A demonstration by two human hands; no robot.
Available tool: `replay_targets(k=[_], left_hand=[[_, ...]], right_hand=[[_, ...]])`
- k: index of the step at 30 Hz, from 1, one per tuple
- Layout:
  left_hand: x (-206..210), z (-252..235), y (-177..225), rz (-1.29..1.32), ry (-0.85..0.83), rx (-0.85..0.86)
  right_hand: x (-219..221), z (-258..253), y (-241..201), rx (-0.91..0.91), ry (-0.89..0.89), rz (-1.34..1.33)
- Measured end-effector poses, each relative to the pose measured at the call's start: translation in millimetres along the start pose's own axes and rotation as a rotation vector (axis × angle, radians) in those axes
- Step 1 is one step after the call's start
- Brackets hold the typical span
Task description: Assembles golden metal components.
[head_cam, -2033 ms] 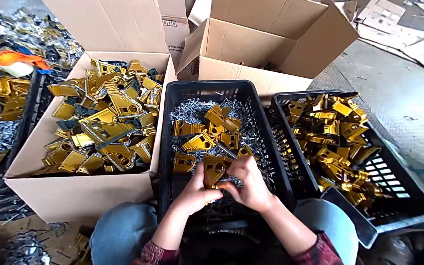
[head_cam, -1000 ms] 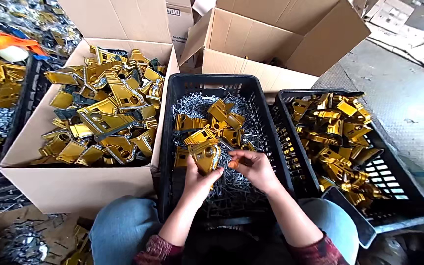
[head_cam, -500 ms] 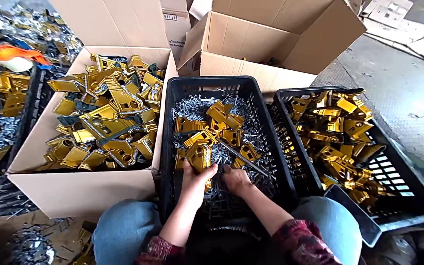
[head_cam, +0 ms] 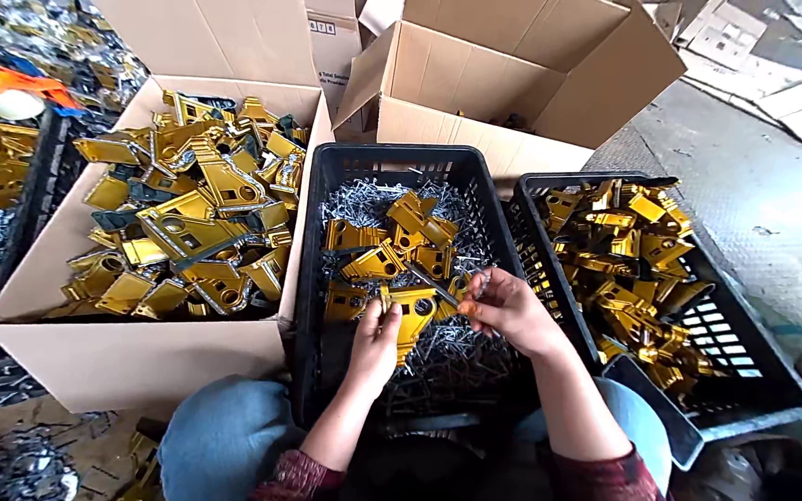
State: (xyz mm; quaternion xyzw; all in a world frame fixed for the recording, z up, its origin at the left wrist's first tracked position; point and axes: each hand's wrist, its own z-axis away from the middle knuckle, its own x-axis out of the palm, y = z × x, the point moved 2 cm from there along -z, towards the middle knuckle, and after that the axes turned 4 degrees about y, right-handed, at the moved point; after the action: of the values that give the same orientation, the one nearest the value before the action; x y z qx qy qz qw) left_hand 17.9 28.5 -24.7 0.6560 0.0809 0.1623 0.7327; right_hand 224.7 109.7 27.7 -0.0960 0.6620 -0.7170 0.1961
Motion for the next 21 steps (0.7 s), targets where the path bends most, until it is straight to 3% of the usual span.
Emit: replay_targets(k=[3, 6, 10, 13, 17, 21], left_hand=[[-4, 2, -2, -0.234, 0.000, 0.125], [-6, 3, 0, -0.302, -0.037, 0.151], [-2, 5, 8, 0.025, -0.177, -0.093], [0, 10, 19, 0.165, -0.186, -0.236], [-7, 6, 17, -0.056, -0.084, -0.109], [-10, 0, 15, -0.095, 0.002, -0.031]], right_hand=[[8, -1, -2, -0.033, 0.032, -0.054], [12, -1, -2, -0.184, 0.020, 0.029], [16, -2, 6, -0.463, 0.007, 0.227], [23, -5, 14, -0.635, 0.011, 0.358], [36, -6, 19, -0.749, 0.009, 0.622], [41, -2, 17, -0.694, -0.028, 0.658]])
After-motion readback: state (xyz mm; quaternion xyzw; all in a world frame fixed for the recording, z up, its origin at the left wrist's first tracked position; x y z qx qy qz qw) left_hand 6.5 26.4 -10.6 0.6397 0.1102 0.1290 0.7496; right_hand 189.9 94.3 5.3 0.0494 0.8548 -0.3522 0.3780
